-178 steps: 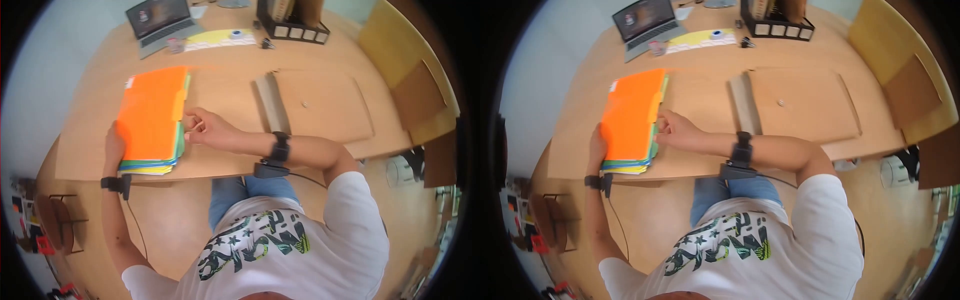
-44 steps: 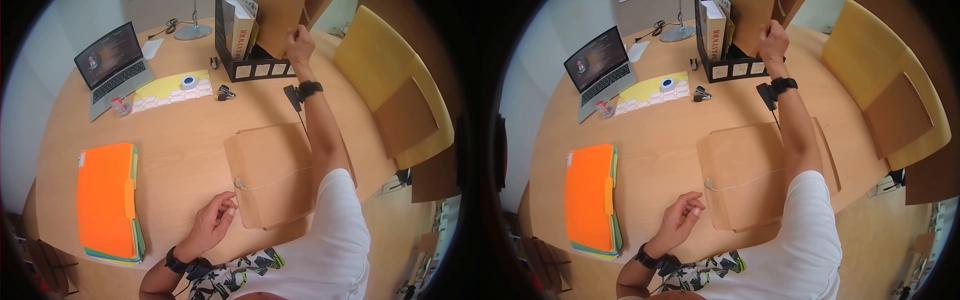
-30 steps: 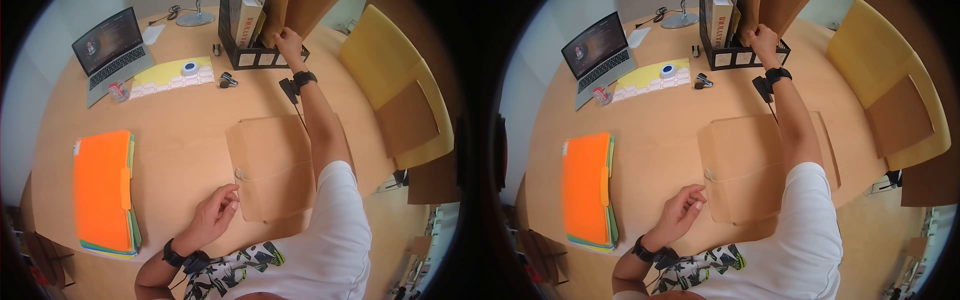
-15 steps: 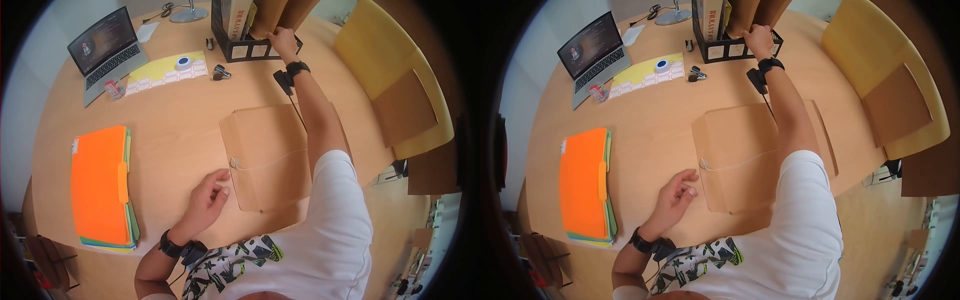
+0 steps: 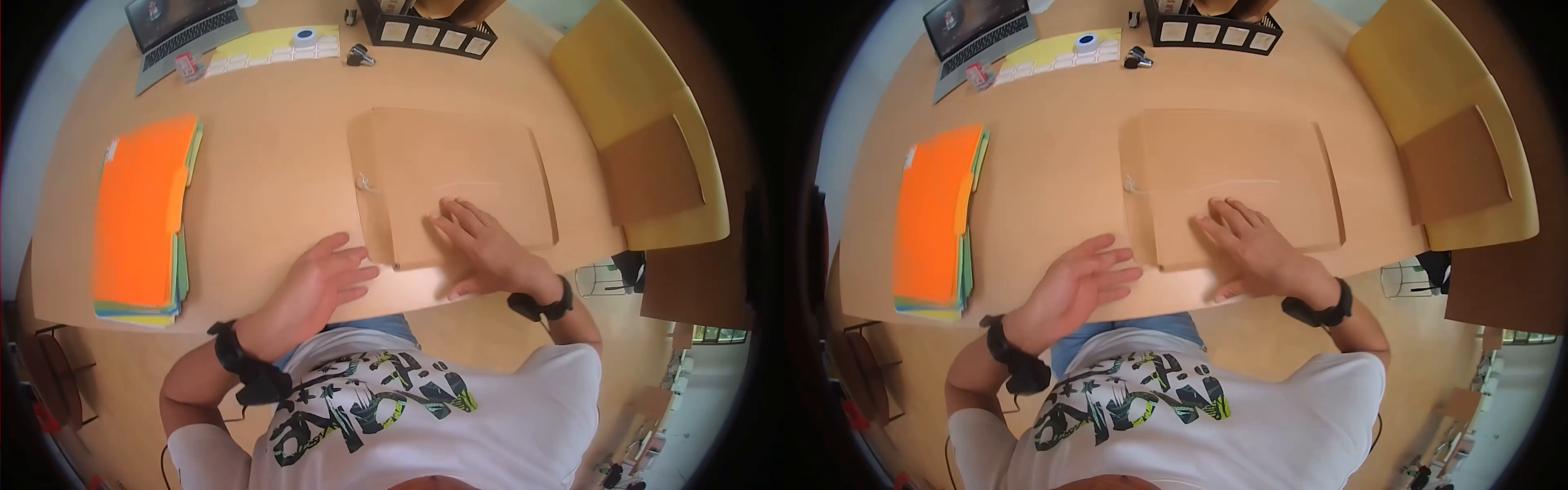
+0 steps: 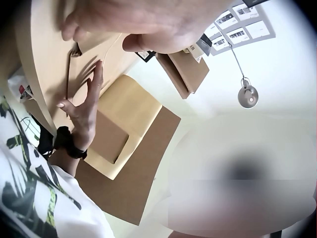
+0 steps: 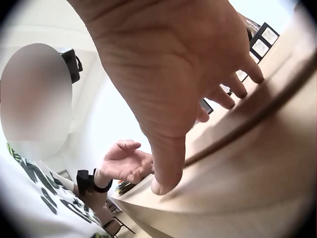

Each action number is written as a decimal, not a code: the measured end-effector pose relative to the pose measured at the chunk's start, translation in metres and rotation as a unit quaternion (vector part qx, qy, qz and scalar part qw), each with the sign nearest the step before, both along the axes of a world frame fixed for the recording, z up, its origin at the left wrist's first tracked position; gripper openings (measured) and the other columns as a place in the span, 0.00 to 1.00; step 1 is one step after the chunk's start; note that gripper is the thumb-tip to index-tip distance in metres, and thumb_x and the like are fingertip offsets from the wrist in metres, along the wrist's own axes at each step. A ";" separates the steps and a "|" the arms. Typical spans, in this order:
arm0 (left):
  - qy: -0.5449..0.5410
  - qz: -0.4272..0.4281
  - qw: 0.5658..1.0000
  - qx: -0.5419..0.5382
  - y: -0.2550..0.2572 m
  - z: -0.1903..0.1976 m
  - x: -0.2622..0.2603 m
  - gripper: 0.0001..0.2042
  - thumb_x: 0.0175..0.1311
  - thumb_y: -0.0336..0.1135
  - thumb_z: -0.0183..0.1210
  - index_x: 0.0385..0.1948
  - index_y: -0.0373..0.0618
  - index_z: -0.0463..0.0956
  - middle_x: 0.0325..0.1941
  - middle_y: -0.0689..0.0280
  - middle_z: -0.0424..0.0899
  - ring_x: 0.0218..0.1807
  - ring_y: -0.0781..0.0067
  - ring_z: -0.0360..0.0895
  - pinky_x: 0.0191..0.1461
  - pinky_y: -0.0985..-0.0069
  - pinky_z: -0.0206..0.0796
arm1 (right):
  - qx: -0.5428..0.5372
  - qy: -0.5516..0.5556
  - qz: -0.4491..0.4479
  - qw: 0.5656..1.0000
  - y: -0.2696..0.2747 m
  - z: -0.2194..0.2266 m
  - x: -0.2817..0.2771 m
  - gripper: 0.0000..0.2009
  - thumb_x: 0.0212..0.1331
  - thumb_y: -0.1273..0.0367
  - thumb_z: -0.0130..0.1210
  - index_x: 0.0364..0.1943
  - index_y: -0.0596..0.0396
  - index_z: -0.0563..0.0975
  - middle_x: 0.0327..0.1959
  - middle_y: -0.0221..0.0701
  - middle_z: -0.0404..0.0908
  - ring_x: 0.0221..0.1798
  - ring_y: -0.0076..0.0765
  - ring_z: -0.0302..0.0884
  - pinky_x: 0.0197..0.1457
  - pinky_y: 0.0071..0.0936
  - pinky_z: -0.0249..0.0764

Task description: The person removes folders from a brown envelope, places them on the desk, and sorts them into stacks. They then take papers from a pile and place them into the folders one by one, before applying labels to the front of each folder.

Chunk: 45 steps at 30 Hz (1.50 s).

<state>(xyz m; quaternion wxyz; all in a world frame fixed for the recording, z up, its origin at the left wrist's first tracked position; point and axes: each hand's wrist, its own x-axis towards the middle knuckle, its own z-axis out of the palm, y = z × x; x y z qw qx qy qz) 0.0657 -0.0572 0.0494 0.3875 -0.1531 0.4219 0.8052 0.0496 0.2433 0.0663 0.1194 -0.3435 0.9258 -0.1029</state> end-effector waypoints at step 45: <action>0.070 -0.080 0.992 0.067 0.033 -0.028 -0.002 0.11 0.70 0.43 0.51 0.31 0.47 0.72 0.19 0.72 0.73 0.15 0.83 0.62 0.18 0.86 0.50 | -0.472 0.317 -0.252 0.784 -0.068 -0.054 0.123 0.18 0.50 0.89 0.45 0.46 0.65 0.75 0.39 0.40 0.79 0.38 0.33 0.74 0.43 0.24 0.70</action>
